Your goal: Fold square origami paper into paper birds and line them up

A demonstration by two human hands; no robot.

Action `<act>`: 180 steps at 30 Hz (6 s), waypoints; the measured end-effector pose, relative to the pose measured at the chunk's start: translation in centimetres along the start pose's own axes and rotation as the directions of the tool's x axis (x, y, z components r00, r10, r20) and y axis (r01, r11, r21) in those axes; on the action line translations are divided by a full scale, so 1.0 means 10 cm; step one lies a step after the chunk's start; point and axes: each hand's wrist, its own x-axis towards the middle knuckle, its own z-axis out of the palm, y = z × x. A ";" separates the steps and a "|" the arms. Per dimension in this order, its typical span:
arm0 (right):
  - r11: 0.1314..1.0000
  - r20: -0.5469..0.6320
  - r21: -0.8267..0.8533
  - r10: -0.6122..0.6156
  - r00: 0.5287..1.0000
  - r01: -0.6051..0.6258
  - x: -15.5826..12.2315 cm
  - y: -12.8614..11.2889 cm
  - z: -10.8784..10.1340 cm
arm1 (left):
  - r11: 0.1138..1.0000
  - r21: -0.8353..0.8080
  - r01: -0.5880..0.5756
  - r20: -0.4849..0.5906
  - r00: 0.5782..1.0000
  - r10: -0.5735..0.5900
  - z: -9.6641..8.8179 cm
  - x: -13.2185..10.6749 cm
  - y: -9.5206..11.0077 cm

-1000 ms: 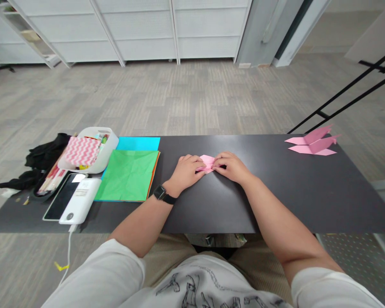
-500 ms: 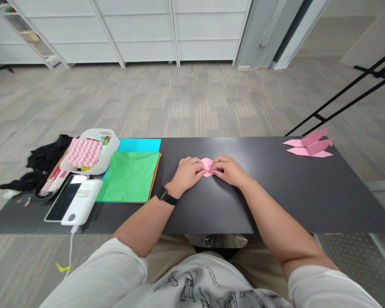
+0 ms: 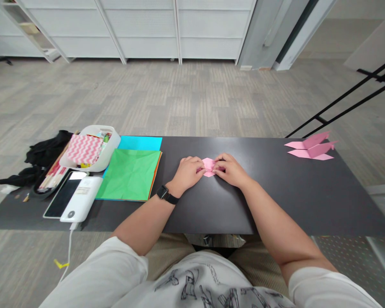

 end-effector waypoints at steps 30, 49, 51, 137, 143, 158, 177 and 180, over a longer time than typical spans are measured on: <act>0.991 -0.087 -0.085 0.100 0.991 -0.107 0.08 -0.04 0.14 | 0.999 -0.054 0.006 -0.044 0.999 -0.009 0.06 0.04 -0.05; 0.986 -0.092 -0.123 0.099 0.991 -0.110 0.07 0.03 0.17 | 0.992 0.076 -0.103 0.085 0.992 0.096 -0.03 0.00 -0.03; 0.985 -0.078 -0.135 0.095 0.992 -0.105 0.07 0.02 0.17 | 0.990 0.083 -0.112 0.084 0.991 0.105 -0.03 0.00 -0.03; 0.993 -0.113 -0.029 0.114 0.987 -0.118 -0.02 0.18 -0.08 | 0.981 0.185 -0.063 0.013 0.998 0.062 0.05 -0.04 0.09; 0.991 -0.067 -0.061 0.111 0.992 -0.115 -0.01 0.31 -0.11 | 0.988 0.127 -0.092 0.018 0.996 0.090 0.08 -0.01 0.05; 0.994 -0.112 -0.110 0.006 0.994 -0.019 0.00 0.16 -0.10 | 0.993 0.071 -0.094 0.015 0.995 0.094 0.06 -0.02 0.11; 0.990 0.015 -0.122 0.074 0.997 -0.071 0.03 -0.03 -0.04 | 0.986 0.166 -0.028 -0.032 0.999 0.034 0.09 -0.01 0.11; 0.990 0.028 -0.116 0.080 0.996 -0.077 0.03 -0.02 -0.04 | 0.987 0.154 -0.040 -0.028 0.999 0.045 0.11 -0.01 0.09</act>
